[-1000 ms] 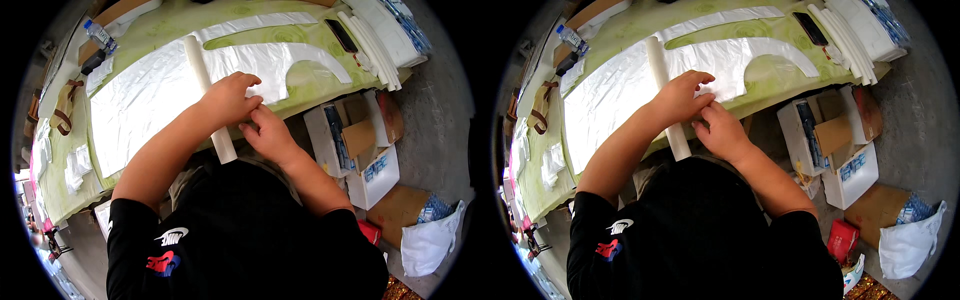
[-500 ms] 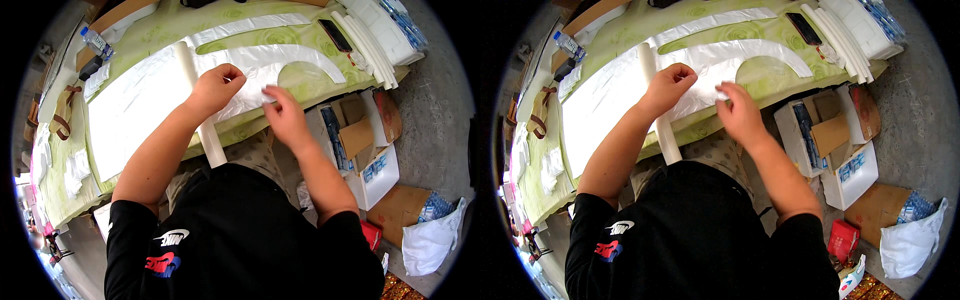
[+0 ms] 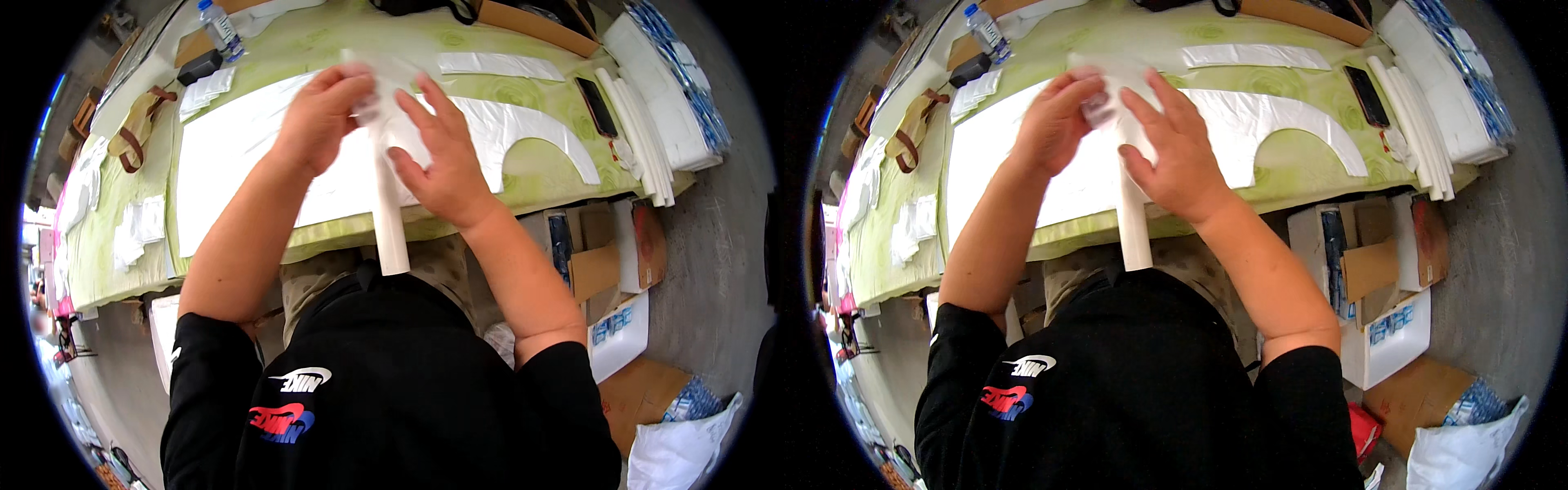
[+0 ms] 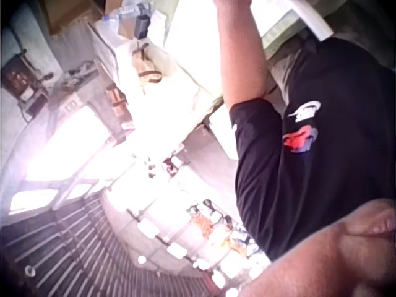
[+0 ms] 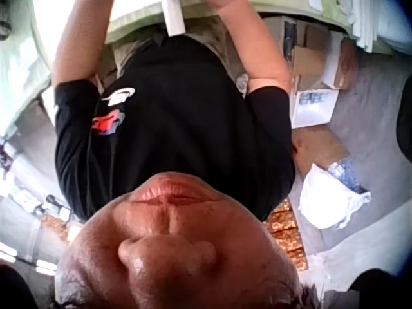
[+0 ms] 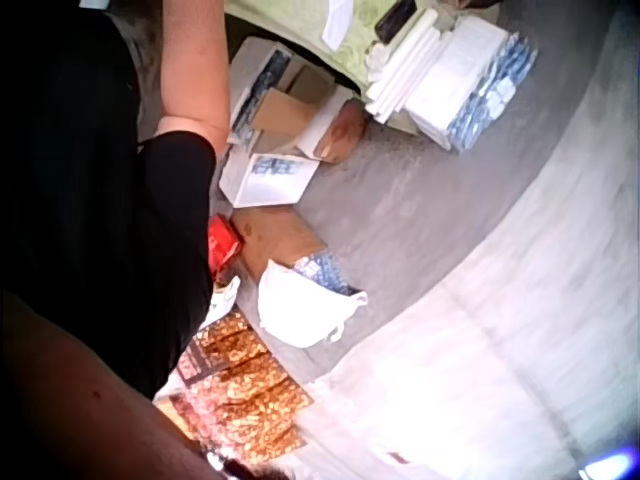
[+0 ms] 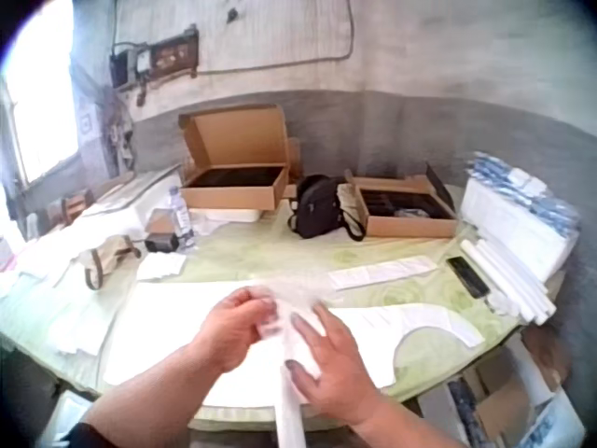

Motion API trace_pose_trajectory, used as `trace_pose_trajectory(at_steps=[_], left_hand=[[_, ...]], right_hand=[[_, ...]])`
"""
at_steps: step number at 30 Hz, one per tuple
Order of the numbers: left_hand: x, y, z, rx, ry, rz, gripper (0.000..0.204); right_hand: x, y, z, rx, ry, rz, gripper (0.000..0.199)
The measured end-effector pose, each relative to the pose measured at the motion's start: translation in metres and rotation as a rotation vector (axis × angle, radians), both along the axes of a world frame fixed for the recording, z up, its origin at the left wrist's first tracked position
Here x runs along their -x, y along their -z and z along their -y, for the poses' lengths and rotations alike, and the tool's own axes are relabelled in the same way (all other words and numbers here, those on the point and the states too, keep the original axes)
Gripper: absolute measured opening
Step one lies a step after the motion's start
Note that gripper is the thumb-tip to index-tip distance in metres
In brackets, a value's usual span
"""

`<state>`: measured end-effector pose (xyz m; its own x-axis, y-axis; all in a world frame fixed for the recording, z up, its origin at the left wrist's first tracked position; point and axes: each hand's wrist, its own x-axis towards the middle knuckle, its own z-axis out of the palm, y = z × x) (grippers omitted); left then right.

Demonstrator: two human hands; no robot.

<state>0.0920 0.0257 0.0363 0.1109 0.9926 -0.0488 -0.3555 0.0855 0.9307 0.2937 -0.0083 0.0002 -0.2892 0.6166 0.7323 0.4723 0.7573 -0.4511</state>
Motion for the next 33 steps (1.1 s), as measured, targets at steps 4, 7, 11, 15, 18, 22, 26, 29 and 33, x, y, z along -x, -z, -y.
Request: trace_pose_trajectory(at_steps=[4, 7, 11, 15, 18, 22, 26, 29, 33], left_hand=[[0.096, 0.011, 0.014, 0.095, -0.284, -0.377, 0.036], [0.156, 0.036, 0.028, 0.175, -0.382, -0.671, 0.048], [0.192, 0.08, 0.033, 0.055, -0.502, -1.086, 0.054], [0.144, 0.075, 0.038, -0.679, -0.561, -1.324, 0.048], [0.084, 0.064, 0.042, -0.786, -0.19, -1.205, 0.03], [0.043, 0.08, 0.054, -0.521, 0.031, -1.306, 0.051], [0.033, 0.094, 0.07, -0.508, 0.025, -1.577, 0.059], [0.033, 0.094, 0.069, -0.583, 0.001, -1.602, 0.056], [0.043, 0.06, 0.055, -0.478, 0.184, -1.567, 0.05]], right_hand=[[-0.024, 0.039, 0.015, 0.168, 0.074, -0.163, 0.046], [-0.035, 0.057, 0.028, 0.254, 0.114, -0.115, 0.036], [-0.035, 0.066, 0.035, 0.255, 0.108, -0.077, 0.026], [-0.033, 0.066, 0.035, 0.234, 0.125, -0.07, 0.023], [-0.032, 0.066, 0.034, 0.211, 0.128, -0.044, 0.022], [-0.028, 0.057, 0.042, 0.209, 0.096, -0.01, 0.022], [-0.022, 0.053, 0.053, 0.233, 0.024, 0.008, 0.023], [-0.007, 0.045, 0.057, 0.278, -0.079, 0.0, 0.025], [0.019, 0.033, 0.054, 0.328, -0.248, 0.151, 0.025]])
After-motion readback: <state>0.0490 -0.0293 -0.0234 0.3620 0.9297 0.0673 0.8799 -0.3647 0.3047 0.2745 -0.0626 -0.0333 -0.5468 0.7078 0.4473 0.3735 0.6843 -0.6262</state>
